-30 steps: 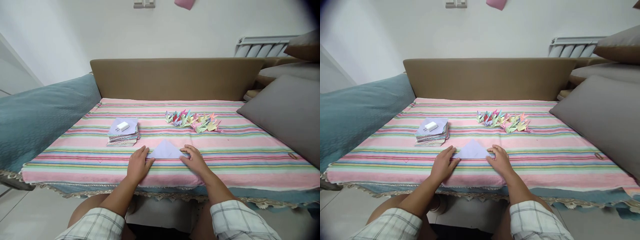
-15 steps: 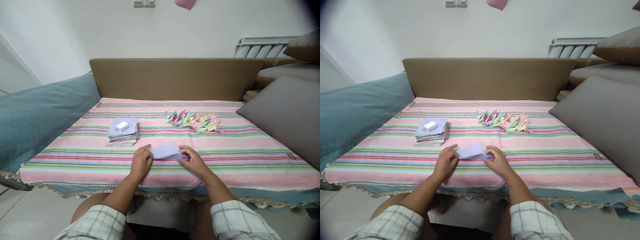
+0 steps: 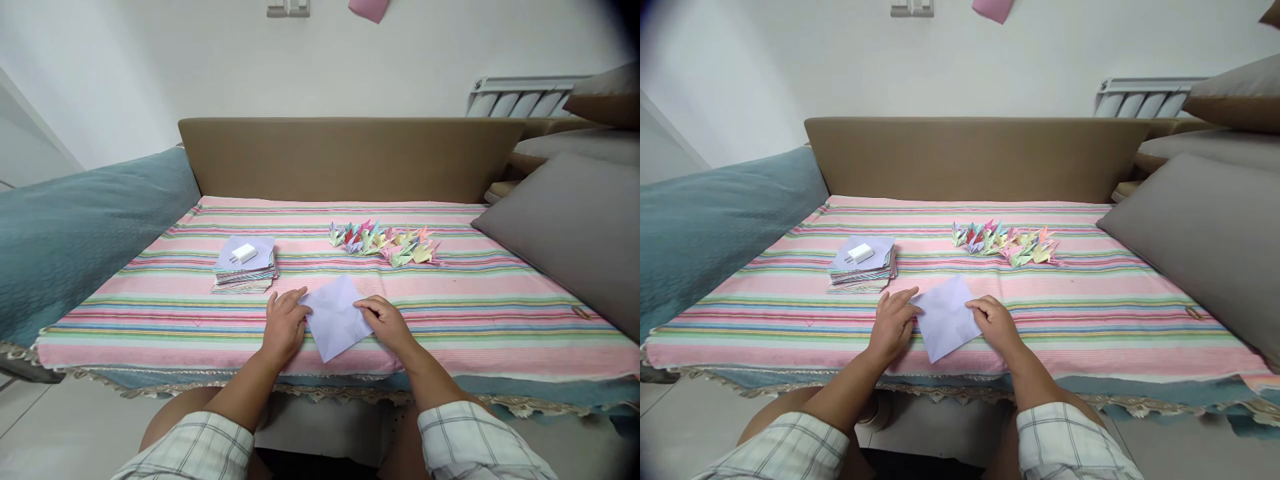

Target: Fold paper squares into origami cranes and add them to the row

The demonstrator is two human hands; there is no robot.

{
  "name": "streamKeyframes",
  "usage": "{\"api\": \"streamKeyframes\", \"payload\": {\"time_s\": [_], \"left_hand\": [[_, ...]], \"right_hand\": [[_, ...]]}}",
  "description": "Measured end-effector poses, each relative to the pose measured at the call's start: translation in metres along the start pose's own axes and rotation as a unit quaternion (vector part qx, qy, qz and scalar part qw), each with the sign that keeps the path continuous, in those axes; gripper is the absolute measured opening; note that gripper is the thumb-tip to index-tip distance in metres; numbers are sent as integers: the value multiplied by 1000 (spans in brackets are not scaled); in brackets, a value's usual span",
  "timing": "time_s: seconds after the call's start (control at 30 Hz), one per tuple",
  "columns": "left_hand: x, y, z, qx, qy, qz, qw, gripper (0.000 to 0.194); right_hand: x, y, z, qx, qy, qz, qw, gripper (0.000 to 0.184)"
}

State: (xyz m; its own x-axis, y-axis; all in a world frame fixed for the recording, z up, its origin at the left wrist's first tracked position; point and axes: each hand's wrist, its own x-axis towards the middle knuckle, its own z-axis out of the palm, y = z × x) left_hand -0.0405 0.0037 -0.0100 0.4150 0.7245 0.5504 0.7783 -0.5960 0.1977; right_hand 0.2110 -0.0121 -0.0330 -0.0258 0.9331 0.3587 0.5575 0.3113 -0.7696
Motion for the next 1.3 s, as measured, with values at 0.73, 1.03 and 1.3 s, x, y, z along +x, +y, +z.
{"api": "streamKeyframes", "payload": {"time_s": [0.73,1.03,1.3], "left_hand": [[-5,4,8,0,-62,43,997,24],[-6,0,3,-23,-102,26,994,30],[1,-6,6,4,-81,-31,996,23]], "right_hand": [[-12,-16,-1,-165,60,-57,983,32],[-6,-3,-4,-173,-55,2,983,39],[-3,7,-4,-133,-17,11,991,28]]}}
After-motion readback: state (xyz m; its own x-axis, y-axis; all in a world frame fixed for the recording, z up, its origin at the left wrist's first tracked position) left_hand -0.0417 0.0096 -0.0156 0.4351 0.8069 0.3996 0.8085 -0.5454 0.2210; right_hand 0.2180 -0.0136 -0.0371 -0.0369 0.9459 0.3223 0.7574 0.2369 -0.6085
